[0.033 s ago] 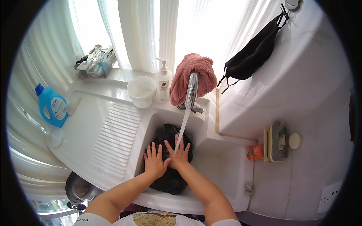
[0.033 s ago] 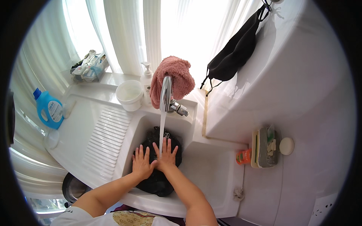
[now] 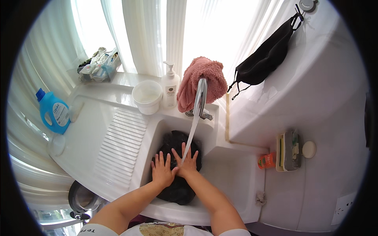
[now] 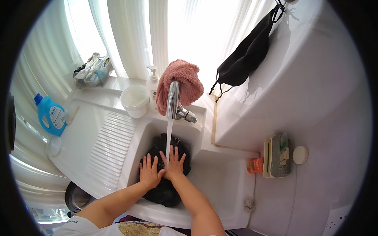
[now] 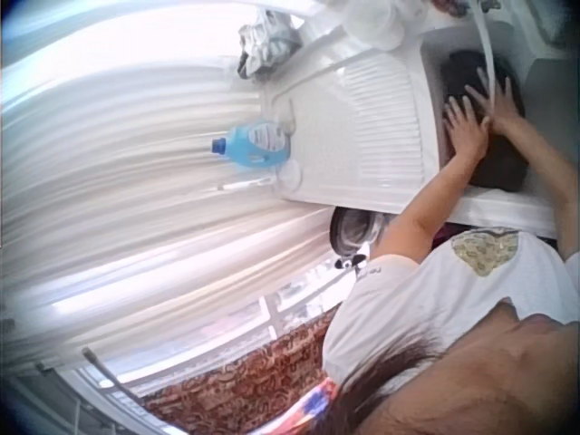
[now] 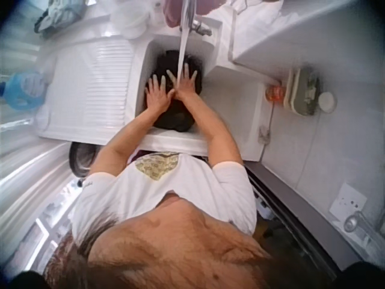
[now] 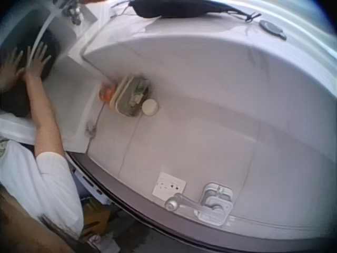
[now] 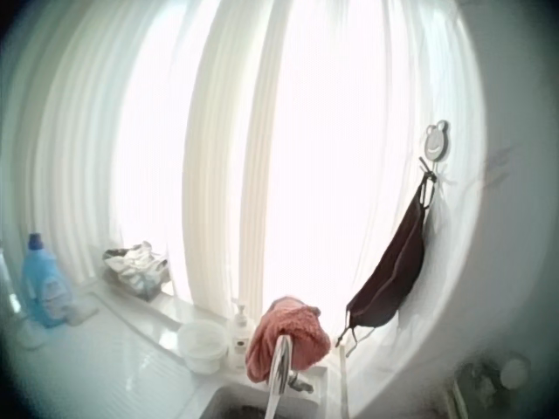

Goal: The person rinses a black garment under a faucet in a sink and then places it into a washing machine, followed by rinsing and adding a red garment and a striped garment.

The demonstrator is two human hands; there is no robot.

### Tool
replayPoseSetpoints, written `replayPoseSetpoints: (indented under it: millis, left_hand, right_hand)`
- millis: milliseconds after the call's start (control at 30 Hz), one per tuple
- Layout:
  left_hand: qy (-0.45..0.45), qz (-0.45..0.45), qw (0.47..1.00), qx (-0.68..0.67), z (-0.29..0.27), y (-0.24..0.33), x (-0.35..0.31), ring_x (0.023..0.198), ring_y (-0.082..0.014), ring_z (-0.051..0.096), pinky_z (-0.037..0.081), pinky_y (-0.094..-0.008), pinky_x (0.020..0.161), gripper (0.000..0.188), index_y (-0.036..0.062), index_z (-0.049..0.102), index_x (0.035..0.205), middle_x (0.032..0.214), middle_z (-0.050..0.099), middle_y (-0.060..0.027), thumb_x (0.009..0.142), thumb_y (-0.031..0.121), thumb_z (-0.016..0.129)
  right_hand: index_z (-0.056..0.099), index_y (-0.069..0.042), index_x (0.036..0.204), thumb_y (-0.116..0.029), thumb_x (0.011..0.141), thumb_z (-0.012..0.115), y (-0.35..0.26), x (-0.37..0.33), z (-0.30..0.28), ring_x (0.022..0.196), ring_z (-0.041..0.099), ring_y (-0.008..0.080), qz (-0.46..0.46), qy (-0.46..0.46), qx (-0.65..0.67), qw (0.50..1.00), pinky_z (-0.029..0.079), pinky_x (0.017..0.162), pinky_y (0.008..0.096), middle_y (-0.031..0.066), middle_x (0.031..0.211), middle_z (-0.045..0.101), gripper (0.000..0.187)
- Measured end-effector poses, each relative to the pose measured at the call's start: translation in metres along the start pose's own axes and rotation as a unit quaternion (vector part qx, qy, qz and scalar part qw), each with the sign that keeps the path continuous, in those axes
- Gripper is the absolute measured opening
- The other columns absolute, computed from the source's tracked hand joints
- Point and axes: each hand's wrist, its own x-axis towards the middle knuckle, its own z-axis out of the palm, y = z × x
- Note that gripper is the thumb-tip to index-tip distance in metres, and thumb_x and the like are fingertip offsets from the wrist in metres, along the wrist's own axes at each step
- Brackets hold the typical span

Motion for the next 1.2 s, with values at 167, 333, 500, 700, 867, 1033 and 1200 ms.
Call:
replayPoseSetpoints:
  millis: [167, 333, 500, 700, 867, 1033, 1200]
  left_hand:
    - [-0.137, -0.012, 0.990, -0.033, 0.054, -0.020, 0.028, 0.143, -0.0394, 0.004, 0.004, -0.0500, 0.115, 0.070, 0.0081, 0.028, 0.147, 0.153, 0.010, -0.0259, 0.094, 0.054, 0.032]
    - [-0.162, -0.019, 0.986, -0.022, 0.070, -0.024, 0.048, 0.142, -0.0399, 0.009, 0.005, -0.0490, 0.115, 0.071, 0.0083, 0.032, 0.145, 0.151, 0.016, -0.0268, 0.093, 0.056, 0.032]
    - [-0.213, -0.045, 0.974, -0.064, 0.034, -0.018, 0.049, 0.140, -0.0423, 0.016, 0.014, -0.0564, 0.112, 0.076, 0.0097, 0.037, 0.142, 0.149, 0.024, -0.0251, 0.087, 0.062, 0.042]
    - [-0.246, -0.048, 0.968, 0.030, 0.001, -0.002, 0.011, 0.135, -0.0420, 0.026, 0.028, -0.0587, 0.106, 0.085, 0.0204, 0.038, 0.143, 0.146, 0.031, -0.0193, 0.073, 0.057, 0.069]
    - [-0.168, 0.019, 0.984, 0.048, 0.010, -0.019, 0.007, 0.112, -0.0378, 0.052, 0.049, -0.0422, 0.088, 0.025, 0.0158, 0.067, 0.102, 0.109, 0.059, -0.0146, 0.079, 0.026, 0.068]
    - [-0.129, 0.086, 0.983, -0.097, -0.035, -0.026, -0.011, 0.093, -0.0334, 0.062, 0.050, -0.0414, 0.083, 0.019, 0.0126, 0.069, 0.097, 0.098, 0.065, -0.0134, 0.081, 0.022, 0.067]
    - [-0.152, 0.118, 0.942, -0.276, -0.129, -0.002, -0.019, 0.081, -0.0221, 0.063, 0.049, -0.0326, 0.073, 0.019, 0.0087, 0.069, 0.101, 0.090, 0.068, -0.0103, 0.084, 0.018, 0.066]
  right_hand:
    - [0.027, -0.029, 0.147, -0.042, 0.080, 0.057, 0.019, 0.032, 0.037, 0.144, 0.005, 0.0384, 0.016, -0.083, 0.064, 0.994, 0.012, 0.108, 0.0653, 0.0188, 0.156, -0.003, 0.074]
    - [0.030, -0.025, 0.146, -0.038, 0.075, 0.058, 0.037, 0.056, 0.064, 0.143, 0.010, 0.0400, 0.009, -0.137, 0.059, 0.989, 0.018, 0.111, 0.0544, 0.0202, 0.155, 0.006, 0.077]
    - [0.035, -0.023, 0.143, -0.041, 0.072, 0.065, 0.046, 0.057, 0.031, 0.138, 0.023, 0.0428, -0.007, -0.195, 0.103, 0.975, 0.029, 0.108, 0.0495, 0.0225, 0.153, 0.017, 0.079]
    - [0.032, -0.020, 0.145, -0.056, 0.069, 0.071, 0.048, 0.034, 0.014, 0.134, 0.029, 0.0377, 0.056, 0.018, -0.038, 0.998, 0.027, 0.106, 0.0529, 0.0201, 0.148, 0.029, 0.092]
    - [0.058, -0.010, 0.124, -0.053, 0.076, 0.067, 0.030, 0.030, 0.029, 0.107, 0.059, 0.0330, 0.095, -0.078, 0.031, 0.992, 0.046, 0.092, 0.0426, 0.0225, 0.112, 0.062, 0.066]
    - [0.067, 0.004, 0.099, -0.047, 0.081, 0.064, 0.036, -0.033, 0.003, 0.096, 0.064, 0.0347, 0.161, 0.012, 0.213, 0.964, 0.051, 0.081, 0.0424, 0.0245, 0.100, 0.065, 0.054]
    - [0.069, 0.003, 0.095, -0.048, 0.084, 0.066, 0.043, -0.086, -0.099, 0.069, 0.060, 0.0151, 0.225, -0.179, 0.420, 0.861, 0.048, 0.059, 0.0318, 0.0068, 0.078, 0.065, 0.053]
